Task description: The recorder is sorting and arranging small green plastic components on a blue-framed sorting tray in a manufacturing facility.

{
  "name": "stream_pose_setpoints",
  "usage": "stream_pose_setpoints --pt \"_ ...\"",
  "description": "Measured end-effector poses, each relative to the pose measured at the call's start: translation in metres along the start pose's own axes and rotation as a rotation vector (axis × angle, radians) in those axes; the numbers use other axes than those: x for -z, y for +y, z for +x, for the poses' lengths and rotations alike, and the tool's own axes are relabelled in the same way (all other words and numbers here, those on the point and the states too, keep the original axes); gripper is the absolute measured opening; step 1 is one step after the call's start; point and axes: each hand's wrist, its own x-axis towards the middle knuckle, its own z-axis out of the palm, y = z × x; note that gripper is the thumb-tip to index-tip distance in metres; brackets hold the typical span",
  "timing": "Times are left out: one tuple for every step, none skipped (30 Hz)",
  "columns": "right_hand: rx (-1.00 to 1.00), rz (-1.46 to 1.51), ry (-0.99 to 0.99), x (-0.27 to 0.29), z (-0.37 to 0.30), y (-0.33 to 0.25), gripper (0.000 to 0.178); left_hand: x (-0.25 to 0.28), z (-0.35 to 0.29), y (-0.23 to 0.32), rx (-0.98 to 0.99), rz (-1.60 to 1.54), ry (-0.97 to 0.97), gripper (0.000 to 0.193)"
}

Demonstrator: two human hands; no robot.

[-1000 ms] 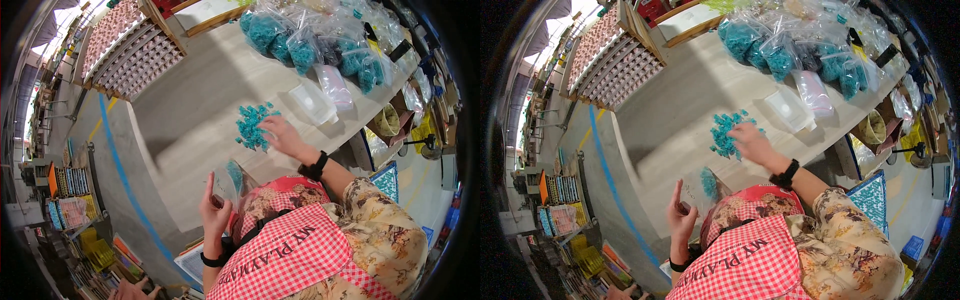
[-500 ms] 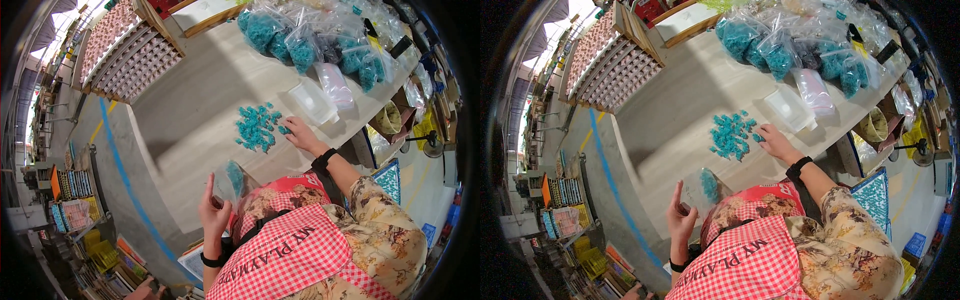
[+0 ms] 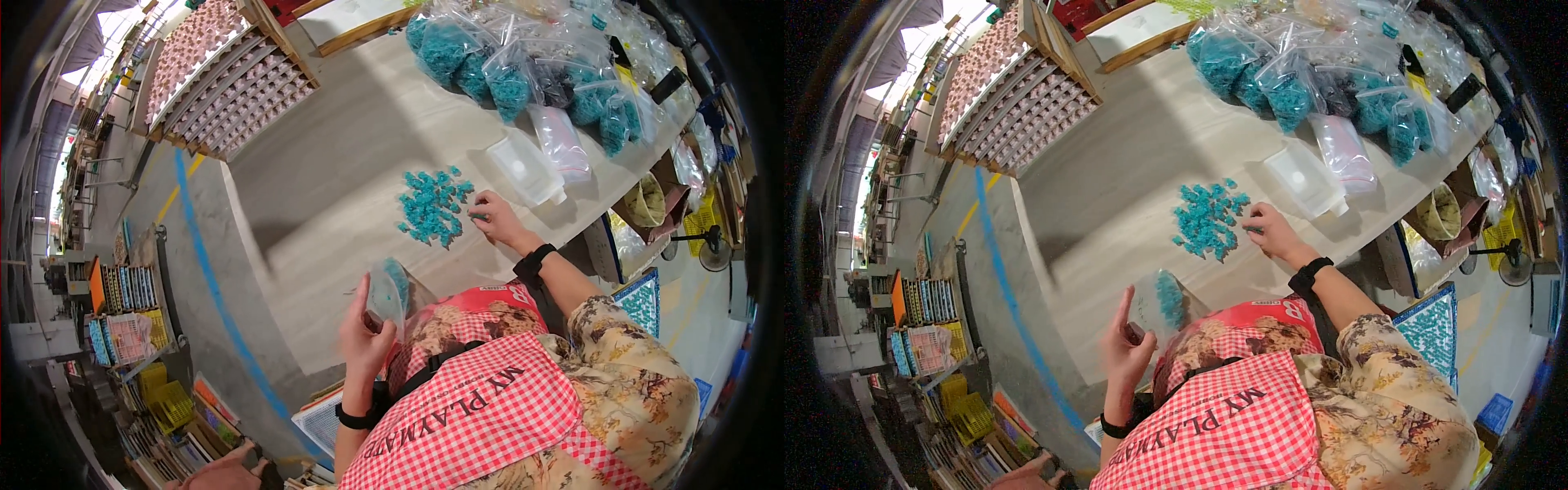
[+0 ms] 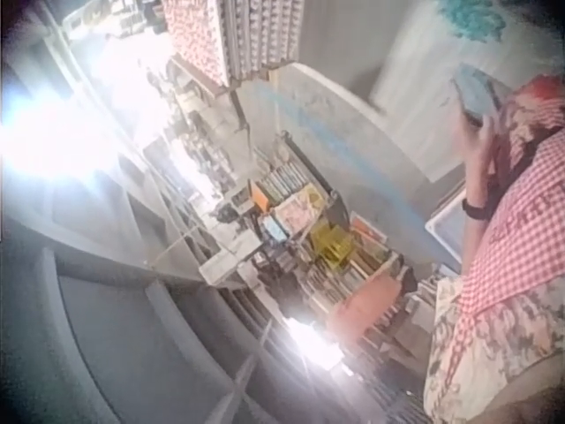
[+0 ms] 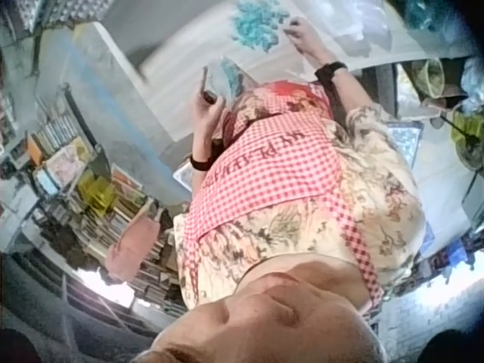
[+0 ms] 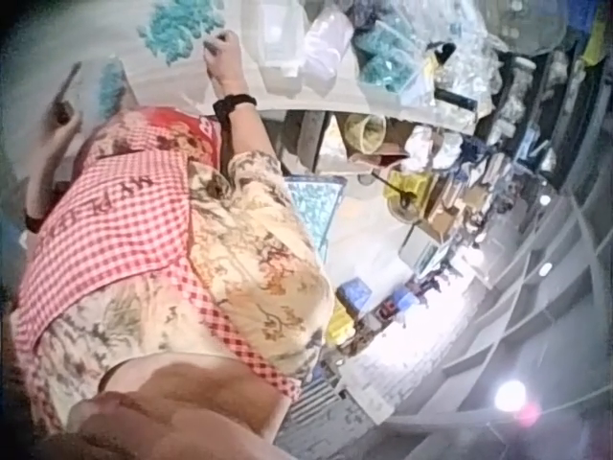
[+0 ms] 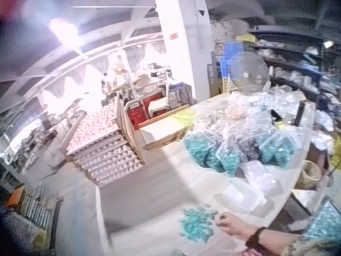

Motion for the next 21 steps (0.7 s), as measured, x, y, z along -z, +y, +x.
stream_pose_setpoints --pt "-0.010 0.058 0.012 0.000 0.002 -0.005 0.027 -0.001 0.000 -0.002 -0.008 -0.021 -0.002 0.078" --pt "-0.021 0.115 0.024 0.001 0.004 -0.010 0.025 -0.001 0.001 -0.001 -0.008 -0.021 0.003 0.078" --pt "-0.020 0.115 0.023 0.001 0.007 -0.016 0.025 -0.001 0.001 0.000 -0.022 -0.018 -0.005 0.077" --pt "-0.004 0.171 0.008 0.001 0.009 -0.021 0.026 -0.002 0.002 0.001 -0.035 -0.015 -0.013 0.077" --pt "0.012 0.227 -0.007 0.001 0.012 -0.027 0.026 -0.003 0.001 0.001 -0.036 -0.015 -0.013 0.077" --pt "0.016 0.226 -0.006 0.004 0.018 -0.040 0.026 -0.003 0.003 0.001 -0.078 0.025 -0.012 0.077" --pt "0.078 0.276 0.002 0.008 0.026 -0.061 0.027 -0.003 0.005 0.000 -0.117 0.066 -0.008 0.078" --pt "0.133 0.324 0.012 0.014 0.031 -0.084 0.028 -0.003 0.005 0.001 -0.116 0.066 -0.010 0.078" --pt "0.255 0.351 -0.008 0.017 0.038 -0.109 0.030 -0.005 0.004 0.003 -0.107 0.000 -0.005 0.077" --pt "0.370 0.370 -0.023 0.022 0.044 -0.134 0.031 -0.007 0.003 0.005 -0.101 -0.069 -0.009 0.076" --pt "0.455 0.434 -0.068 0.023 0.047 -0.160 0.030 -0.007 0.002 0.005 -0.101 -0.069 -0.015 0.076" --pt "0.539 0.491 -0.108 0.019 0.048 -0.181 0.028 -0.007 0.003 0.003 -0.087 -0.069 -0.026 0.075" --pt "0.583 0.503 -0.221 0.012 0.046 -0.195 0.026 -0.008 0.004 0.002 -0.074 -0.068 -0.038 0.075" --pt "0.629 0.518 -0.340 0.004 0.045 -0.207 0.025 -0.008 0.003 -0.005 -0.079 -0.068 -0.043 0.075" --pt "0.627 0.512 -0.335 -0.005 0.044 -0.213 0.025 -0.007 0.003 -0.014 -0.068 -0.095 -0.027 0.075" --pt "0.675 0.403 -0.341 -0.015 0.043 -0.215 0.023 -0.007 0.002 -0.022 -0.056 -0.123 -0.014 0.075" --pt "0.720 0.293 -0.348 -0.020 0.042 -0.216 0.022 -0.003 0.001 -0.027 -0.026 -0.127 -0.041 0.076" --pt "0.720 0.295 -0.351 -0.023 0.039 -0.219 0.022 0.001 -0.002 -0.030 -0.023 -0.128 -0.039 0.076" --pt "0.718 0.215 -0.351 -0.024 0.037 -0.223 0.018 0.003 -0.004 -0.032 -0.010 -0.149 -0.024 0.076" --pt "0.716 0.134 -0.352 -0.024 0.036 -0.224 0.016 0.004 -0.005 -0.034 0.002 -0.171 -0.008 0.076" --pt "0.722 0.135 -0.316 -0.024 0.035 -0.225 0.013 0.002 -0.005 -0.031 -0.007 -0.198 0.039 0.077"
